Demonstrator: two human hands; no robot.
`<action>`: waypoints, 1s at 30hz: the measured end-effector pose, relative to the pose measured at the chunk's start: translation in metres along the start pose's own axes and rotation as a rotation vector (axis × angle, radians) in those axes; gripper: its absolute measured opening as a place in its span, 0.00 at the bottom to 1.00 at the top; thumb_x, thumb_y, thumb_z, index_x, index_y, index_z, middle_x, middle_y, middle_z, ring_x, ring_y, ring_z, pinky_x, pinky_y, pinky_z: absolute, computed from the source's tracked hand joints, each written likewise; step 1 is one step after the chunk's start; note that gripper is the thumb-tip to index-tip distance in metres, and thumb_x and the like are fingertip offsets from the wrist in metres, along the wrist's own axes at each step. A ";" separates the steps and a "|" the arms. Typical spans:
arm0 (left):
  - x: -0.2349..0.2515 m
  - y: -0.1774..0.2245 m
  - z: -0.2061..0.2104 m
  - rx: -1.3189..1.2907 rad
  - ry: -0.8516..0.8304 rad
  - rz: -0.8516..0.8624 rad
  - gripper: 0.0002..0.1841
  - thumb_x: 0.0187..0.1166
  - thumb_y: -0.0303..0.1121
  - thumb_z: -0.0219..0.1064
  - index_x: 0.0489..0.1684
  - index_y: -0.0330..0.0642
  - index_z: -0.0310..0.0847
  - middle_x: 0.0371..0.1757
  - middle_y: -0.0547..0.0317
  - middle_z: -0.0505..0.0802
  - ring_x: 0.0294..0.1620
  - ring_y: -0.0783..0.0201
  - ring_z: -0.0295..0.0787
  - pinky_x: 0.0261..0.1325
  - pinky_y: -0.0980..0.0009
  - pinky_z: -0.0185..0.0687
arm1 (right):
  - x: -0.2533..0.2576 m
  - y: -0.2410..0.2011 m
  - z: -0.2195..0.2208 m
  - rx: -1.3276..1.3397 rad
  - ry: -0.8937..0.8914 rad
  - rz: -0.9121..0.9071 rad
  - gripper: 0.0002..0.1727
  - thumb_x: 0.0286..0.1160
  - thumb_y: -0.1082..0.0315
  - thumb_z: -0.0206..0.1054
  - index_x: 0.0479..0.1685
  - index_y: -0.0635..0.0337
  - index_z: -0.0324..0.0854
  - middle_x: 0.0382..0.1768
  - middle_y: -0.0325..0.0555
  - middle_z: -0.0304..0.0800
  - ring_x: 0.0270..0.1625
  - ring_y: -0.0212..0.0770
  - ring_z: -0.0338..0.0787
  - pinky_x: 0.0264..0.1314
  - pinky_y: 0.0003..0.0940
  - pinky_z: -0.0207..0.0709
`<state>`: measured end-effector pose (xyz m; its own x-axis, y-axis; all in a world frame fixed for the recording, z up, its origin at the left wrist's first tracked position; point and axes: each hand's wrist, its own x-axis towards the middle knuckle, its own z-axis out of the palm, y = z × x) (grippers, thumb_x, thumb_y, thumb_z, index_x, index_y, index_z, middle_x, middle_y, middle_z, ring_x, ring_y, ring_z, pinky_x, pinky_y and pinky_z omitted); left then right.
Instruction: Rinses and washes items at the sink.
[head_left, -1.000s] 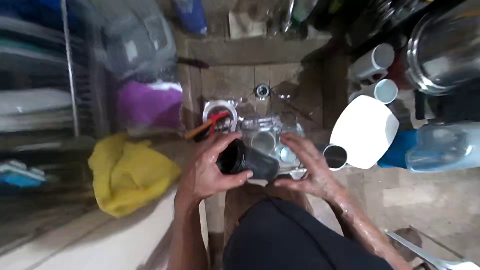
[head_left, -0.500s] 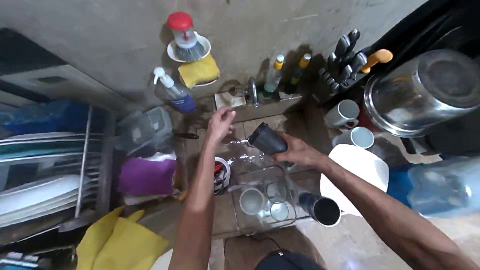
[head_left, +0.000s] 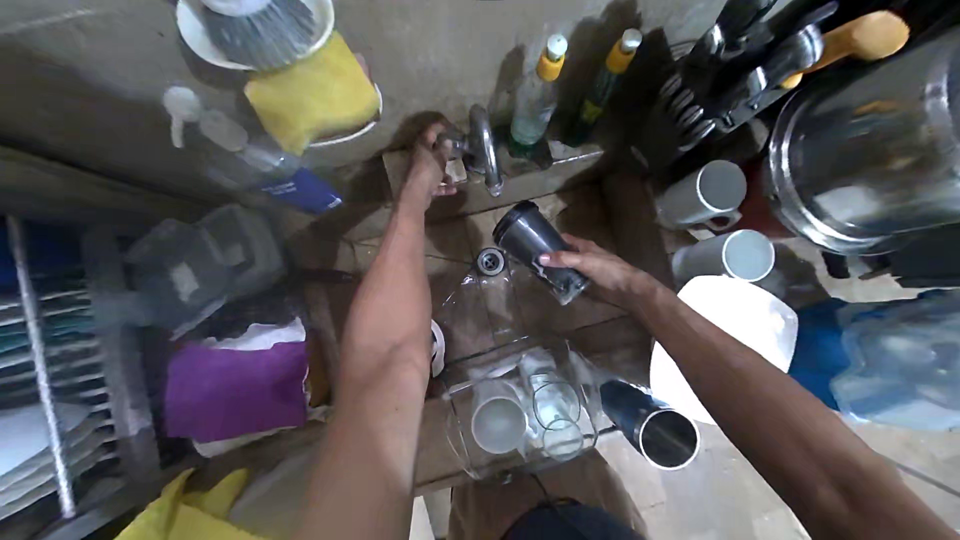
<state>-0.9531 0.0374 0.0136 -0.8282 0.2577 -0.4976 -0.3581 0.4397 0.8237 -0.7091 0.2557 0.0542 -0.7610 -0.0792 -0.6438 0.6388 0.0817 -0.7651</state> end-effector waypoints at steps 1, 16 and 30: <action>0.003 0.002 0.000 0.045 0.025 -0.006 0.24 0.95 0.49 0.49 0.88 0.66 0.62 0.78 0.45 0.79 0.47 0.49 0.88 0.43 0.51 0.86 | 0.006 0.003 0.000 0.033 -0.013 -0.015 0.38 0.68 0.48 0.76 0.79 0.52 0.72 0.55 0.48 0.92 0.51 0.41 0.93 0.56 0.41 0.89; -0.069 -0.074 0.069 -0.415 -0.170 -0.203 0.27 0.82 0.59 0.61 0.72 0.54 0.81 0.65 0.52 0.90 0.64 0.51 0.87 0.61 0.45 0.86 | 0.053 0.002 0.015 -0.169 0.040 -0.033 0.38 0.63 0.49 0.82 0.77 0.46 0.78 0.62 0.46 0.91 0.60 0.42 0.91 0.64 0.47 0.86; -0.073 -0.141 0.071 -0.950 -0.094 -0.667 0.34 0.85 0.65 0.48 0.78 0.49 0.71 0.68 0.43 0.86 0.65 0.43 0.86 0.62 0.44 0.86 | 0.090 -0.012 0.058 0.025 0.112 -0.228 0.45 0.59 0.68 0.84 0.83 0.53 0.68 0.62 0.54 0.88 0.41 0.46 0.94 0.40 0.44 0.93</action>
<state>-0.8114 0.0171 -0.0854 -0.3328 0.2988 -0.8944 -0.9226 -0.2995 0.2432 -0.7785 0.1896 0.0047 -0.8928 0.0182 -0.4502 0.4505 0.0499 -0.8914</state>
